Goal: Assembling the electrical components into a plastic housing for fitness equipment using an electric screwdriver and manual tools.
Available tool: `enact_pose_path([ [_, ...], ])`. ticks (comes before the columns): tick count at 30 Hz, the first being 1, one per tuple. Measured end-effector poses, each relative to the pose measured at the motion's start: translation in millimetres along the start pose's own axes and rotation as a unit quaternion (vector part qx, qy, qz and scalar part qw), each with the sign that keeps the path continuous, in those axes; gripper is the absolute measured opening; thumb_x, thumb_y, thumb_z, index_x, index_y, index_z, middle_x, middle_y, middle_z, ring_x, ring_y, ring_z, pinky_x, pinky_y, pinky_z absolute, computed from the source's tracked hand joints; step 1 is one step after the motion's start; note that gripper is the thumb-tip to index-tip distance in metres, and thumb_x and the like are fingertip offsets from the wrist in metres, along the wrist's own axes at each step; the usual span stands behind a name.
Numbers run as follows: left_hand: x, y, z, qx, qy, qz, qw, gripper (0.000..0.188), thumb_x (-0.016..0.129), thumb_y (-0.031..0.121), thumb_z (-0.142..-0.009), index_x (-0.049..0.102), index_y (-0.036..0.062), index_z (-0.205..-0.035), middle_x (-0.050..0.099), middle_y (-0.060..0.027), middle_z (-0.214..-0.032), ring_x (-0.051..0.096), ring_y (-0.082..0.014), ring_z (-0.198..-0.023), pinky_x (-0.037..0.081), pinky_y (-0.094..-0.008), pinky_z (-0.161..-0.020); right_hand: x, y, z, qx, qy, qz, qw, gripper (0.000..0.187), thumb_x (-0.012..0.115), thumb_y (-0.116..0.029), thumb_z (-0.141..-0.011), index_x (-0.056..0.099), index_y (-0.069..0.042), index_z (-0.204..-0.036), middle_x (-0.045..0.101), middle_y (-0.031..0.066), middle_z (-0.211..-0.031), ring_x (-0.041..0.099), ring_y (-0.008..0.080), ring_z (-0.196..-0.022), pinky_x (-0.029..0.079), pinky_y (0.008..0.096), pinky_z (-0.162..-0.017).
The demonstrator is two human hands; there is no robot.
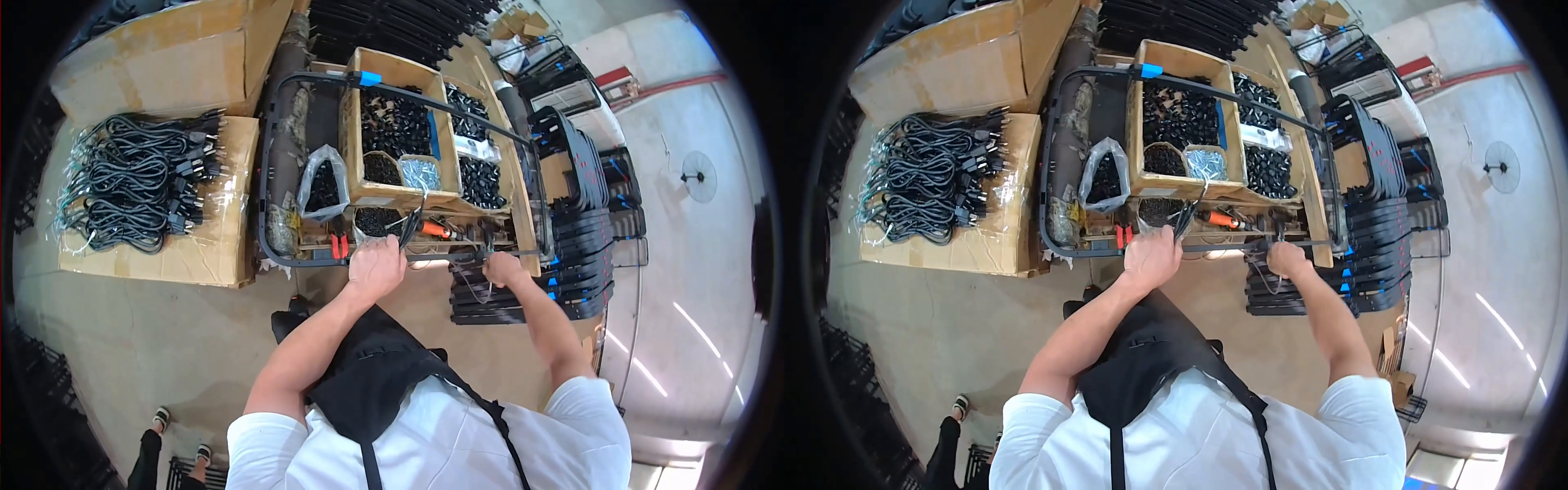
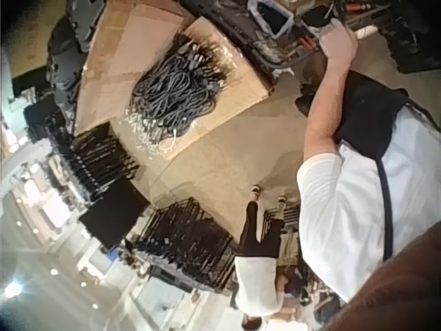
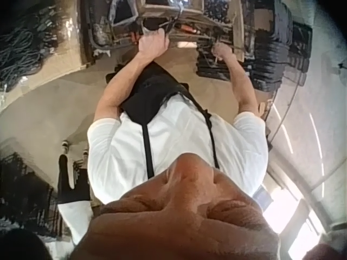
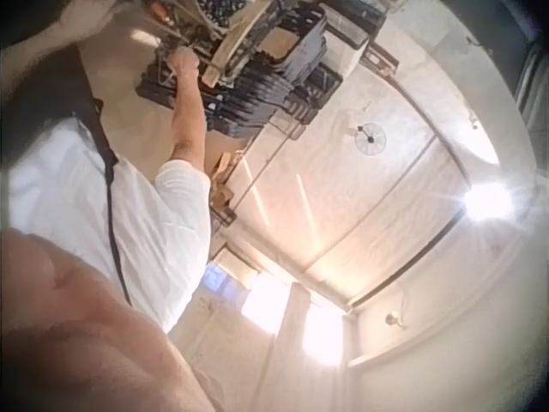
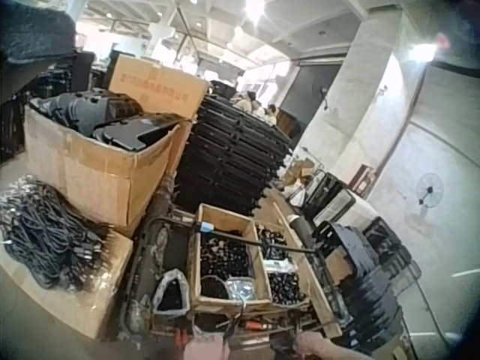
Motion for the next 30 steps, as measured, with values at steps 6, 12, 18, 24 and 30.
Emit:
enact_pose_path([
  [6, 2.7, 2.0, -12.8, -0.011, -0.030, 0.003, 0.999, 0.026, 0.065, 0.029, -0.096, 0.061, 0.0038, -0.091, 0.071, -0.0175, -0.077, 0.073, -0.0355, -0.072, 0.059, -0.0482, -0.063, 13.6, 20.1, -0.2, -0.032, 0.191, -0.035, 0.980, 0.024, 0.062, -0.018, -0.087, 0.079, -0.002, -0.096, 0.076, 0.0266, -0.100, 0.076, 0.0419, -0.097, 0.062, 0.0513, -0.084],
  [12, 6.6, -3.3, -0.6, -0.020, -0.031, 0.007, 0.999, 0.025, 0.064, 0.028, -0.095, 0.063, 0.0039, -0.089, 0.071, -0.0182, -0.078, 0.073, -0.0362, -0.069, 0.059, -0.0484, -0.061, -10.1, -10.1, -3.3, -0.030, 0.055, -0.005, 0.998, 0.037, 0.068, -0.039, -0.089, 0.078, -0.005, -0.098, 0.075, 0.0260, -0.110, 0.072, 0.0450, -0.104, 0.058, 0.0529, -0.092],
  [18, 0.5, 4.9, -10.7, -0.048, -0.075, 0.117, 0.989, 0.020, 0.065, 0.020, -0.091, 0.065, 0.0008, -0.091, 0.072, -0.0237, -0.084, 0.074, -0.0404, -0.078, 0.060, -0.0516, -0.068, -31.2, 6.5, 25.3, -0.006, 0.243, -0.095, 0.965, 0.072, 0.075, -0.060, -0.082, 0.069, 0.002, -0.119, 0.076, 0.0272, -0.099, 0.074, 0.0453, -0.096, 0.058, 0.0550, -0.085],
  [24, 22.0, 7.5, -2.4, -0.028, -0.018, 0.018, 0.999, 0.029, 0.067, 0.027, -0.090, 0.061, -0.0010, -0.097, 0.070, -0.0190, -0.079, 0.072, -0.0369, -0.074, 0.056, -0.0501, -0.069, -18.9, 16.5, -16.7, -0.005, 0.182, -0.127, 0.975, 0.031, 0.081, -0.024, -0.071, 0.067, 0.001, -0.083, 0.075, 0.0284, -0.096, 0.074, 0.0470, -0.094, 0.059, 0.0529, -0.083],
  [30, 23.4, 2.3, 4.1, -0.032, -0.041, 0.022, 0.998, 0.032, 0.066, 0.027, -0.092, 0.061, -0.0017, -0.106, 0.072, -0.0171, -0.088, 0.073, -0.0344, -0.080, 0.055, -0.0475, -0.075, 13.9, 53.3, -69.9, 0.072, 0.065, -0.116, 0.989, 0.058, 0.063, -0.047, -0.097, 0.056, 0.002, -0.128, 0.073, 0.0283, -0.106, 0.073, 0.0391, -0.101, 0.059, 0.0504, -0.084],
])
Point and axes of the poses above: each hand's wrist, its own z-axis away from the middle knuckle, its own x-axis out of the palm, y = z × x, the point moved 9 cm from there along -z, towards the middle knuckle
